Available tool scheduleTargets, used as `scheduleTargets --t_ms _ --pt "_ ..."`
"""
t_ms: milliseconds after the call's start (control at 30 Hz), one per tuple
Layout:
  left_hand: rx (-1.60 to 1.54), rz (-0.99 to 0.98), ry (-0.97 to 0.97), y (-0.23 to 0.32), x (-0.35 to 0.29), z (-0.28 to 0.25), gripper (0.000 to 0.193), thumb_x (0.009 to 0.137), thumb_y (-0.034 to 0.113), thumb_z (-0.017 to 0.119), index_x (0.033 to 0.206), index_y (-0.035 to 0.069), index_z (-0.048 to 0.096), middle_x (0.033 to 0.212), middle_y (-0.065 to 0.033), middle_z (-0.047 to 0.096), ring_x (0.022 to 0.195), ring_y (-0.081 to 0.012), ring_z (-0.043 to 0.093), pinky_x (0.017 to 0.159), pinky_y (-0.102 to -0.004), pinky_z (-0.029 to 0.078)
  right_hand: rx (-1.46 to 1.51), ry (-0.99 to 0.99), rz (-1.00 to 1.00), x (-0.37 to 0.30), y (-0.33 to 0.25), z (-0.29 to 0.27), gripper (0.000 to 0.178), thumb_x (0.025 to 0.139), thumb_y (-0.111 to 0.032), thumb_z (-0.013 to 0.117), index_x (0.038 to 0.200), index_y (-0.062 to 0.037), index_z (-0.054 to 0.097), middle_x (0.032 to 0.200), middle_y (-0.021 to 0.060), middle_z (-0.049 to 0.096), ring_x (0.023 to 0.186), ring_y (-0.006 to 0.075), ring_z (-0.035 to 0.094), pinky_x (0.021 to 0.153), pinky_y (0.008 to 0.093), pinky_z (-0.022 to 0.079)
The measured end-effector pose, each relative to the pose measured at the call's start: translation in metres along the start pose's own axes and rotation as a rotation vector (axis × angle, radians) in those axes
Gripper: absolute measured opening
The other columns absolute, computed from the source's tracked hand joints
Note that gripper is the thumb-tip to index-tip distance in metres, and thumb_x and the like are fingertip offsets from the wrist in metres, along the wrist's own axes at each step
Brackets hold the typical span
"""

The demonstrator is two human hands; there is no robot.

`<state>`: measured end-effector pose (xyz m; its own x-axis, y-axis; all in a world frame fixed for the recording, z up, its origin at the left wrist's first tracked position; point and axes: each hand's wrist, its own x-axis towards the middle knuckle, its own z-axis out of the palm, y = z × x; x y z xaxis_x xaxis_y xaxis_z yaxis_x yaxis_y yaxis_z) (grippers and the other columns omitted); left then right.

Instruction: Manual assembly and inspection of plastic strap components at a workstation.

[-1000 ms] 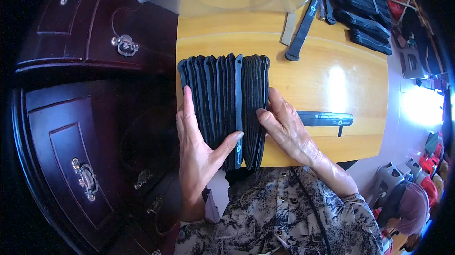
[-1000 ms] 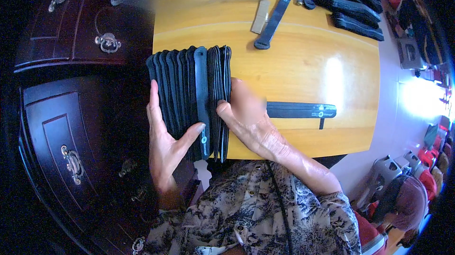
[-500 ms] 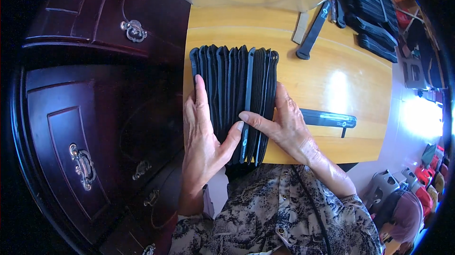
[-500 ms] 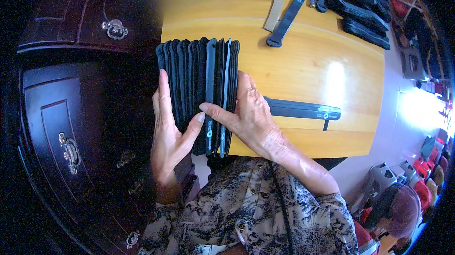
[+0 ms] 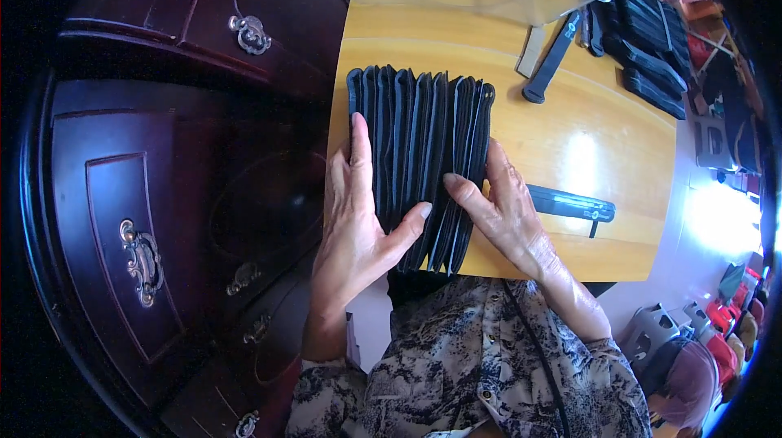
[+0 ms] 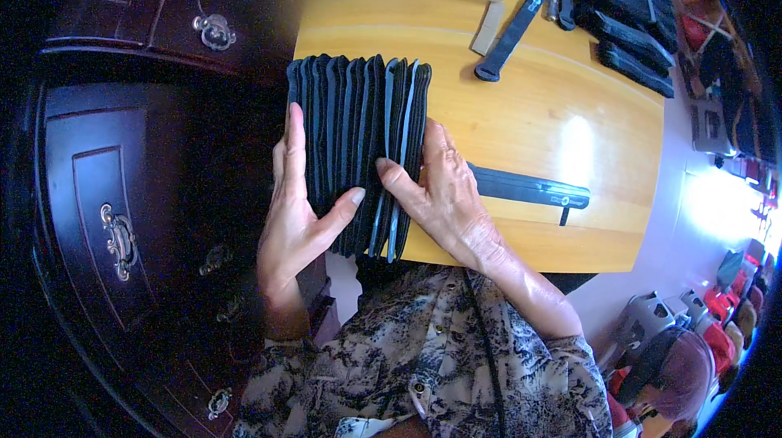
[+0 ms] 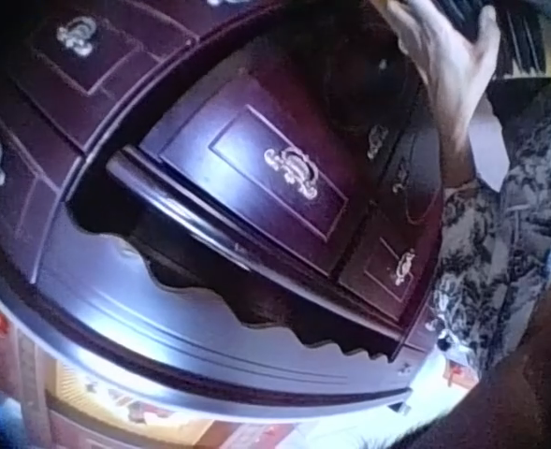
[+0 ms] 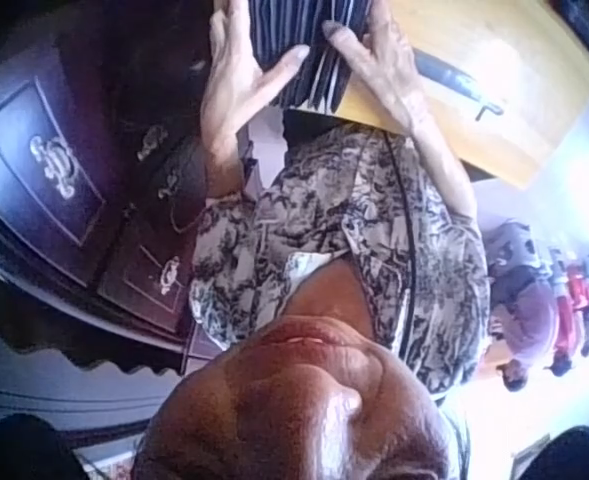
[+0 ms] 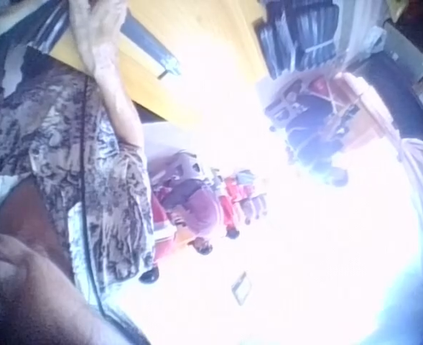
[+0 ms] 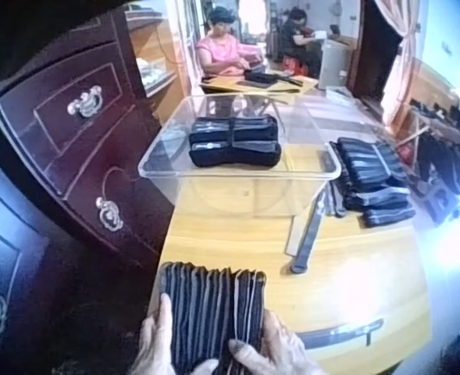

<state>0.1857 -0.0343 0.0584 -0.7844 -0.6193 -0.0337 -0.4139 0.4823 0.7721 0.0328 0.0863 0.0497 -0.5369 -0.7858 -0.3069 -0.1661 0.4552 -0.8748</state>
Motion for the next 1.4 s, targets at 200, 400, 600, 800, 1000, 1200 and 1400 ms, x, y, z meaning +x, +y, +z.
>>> scheduleTargets --t_ms 200,400,600,800,1000,1200,1400 --pt "-0.002 0.01 0.035 -0.004 -0.001 0.004 0.105 0.075 0.017 0.074 0.153 0.006 0.005 0.131 -0.0251 0.039 0.121 -0.0411 0.042 0.104 -0.0463 0.034 -0.121 -0.052 0.065 0.0 -0.013 -0.003 0.046 0.088 -0.034 0.065 0.106 0.0042 0.046 0.088 0.0207 0.054 0.078 0.0321 0.057 0.074 0.0439 0.045" --pt "-0.05 0.001 0.034 -0.007 -0.002 0.001 0.097 0.08 0.013 0.069 0.153 0.007 0.006 0.128 -0.0243 0.042 0.118 -0.0409 0.044 0.104 -0.046 0.035 -0.063 0.007 -0.026 -0.001 -0.01 0.002 0.051 0.089 -0.035 0.063 0.11 0.0063 0.043 0.094 0.0272 0.054 0.09 0.042 0.057 0.078 0.0474 0.046" --pt "-0.035 0.001 0.053 -0.007 -0.001 0.006 0.095 0.081 0.014 0.069 0.153 0.008 0.008 0.127 -0.0238 0.043 0.117 -0.0405 0.045 0.103 -0.0459 0.036 -0.174 0.046 -0.043 0.0 -0.011 0.011 0.062 0.087 -0.04 0.066 0.115 0.0082 0.039 0.101 0.0314 0.052 0.098 0.0467 0.057 0.083 0.0501 0.048" --pt "-0.079 0.009 0.06 -0.011 -0.002 0.005 0.096 0.081 0.015 0.071 0.154 0.011 0.009 0.127 -0.0232 0.043 0.119 -0.039 0.045 0.104 -0.0458 0.035 -0.157 0.047 -0.028 0.001 -0.008 0.014 0.065 0.085 -0.04 0.067 0.117 0.0086 0.037 0.103 0.0316 0.052 0.101 0.0472 0.057 0.084 0.0503 0.048" --pt "-0.128 0.048 0.031 -0.015 -0.002 -0.002 0.099 0.079 0.012 0.073 0.154 0.012 0.008 0.126 -0.0225 0.045 0.117 -0.0375 0.046 0.104 -0.0455 0.034 -0.162 0.042 -0.035 0.001 -0.004 0.012 0.063 0.086 -0.039 0.066 0.115 0.0083 0.037 0.102 0.0315 0.052 0.101 0.0469 0.057 0.085 0.0497 0.048" --pt "-0.143 0.019 0.055 -0.013 -0.002 0.002 0.102 0.076 0.011 0.075 0.154 0.012 0.009 0.124 -0.022 0.046 0.114 -0.0369 0.047 0.103 -0.0438 0.035 -0.188 0.043 0.018 0.0 -0.014 0.014 0.067 0.086 -0.046 0.066 0.115 0.008 0.039 0.104 0.0312 0.054 0.101 0.0454 0.058 0.086 0.0487 0.047" --pt "-0.147 0.006 0.062 -0.013 -0.002 0.0 0.1 0.077 0.012 0.074 0.154 0.011 0.011 0.121 -0.0215 0.047 0.113 -0.036 0.048 0.102 -0.0435 0.036 -0.178 0.052 -0.044 0.003 -0.009 0.015 0.066 0.085 -0.043 0.068 0.115 0.0087 0.04 0.106 0.031 0.054 0.103 0.0438 0.058 0.087 0.0476 0.047"
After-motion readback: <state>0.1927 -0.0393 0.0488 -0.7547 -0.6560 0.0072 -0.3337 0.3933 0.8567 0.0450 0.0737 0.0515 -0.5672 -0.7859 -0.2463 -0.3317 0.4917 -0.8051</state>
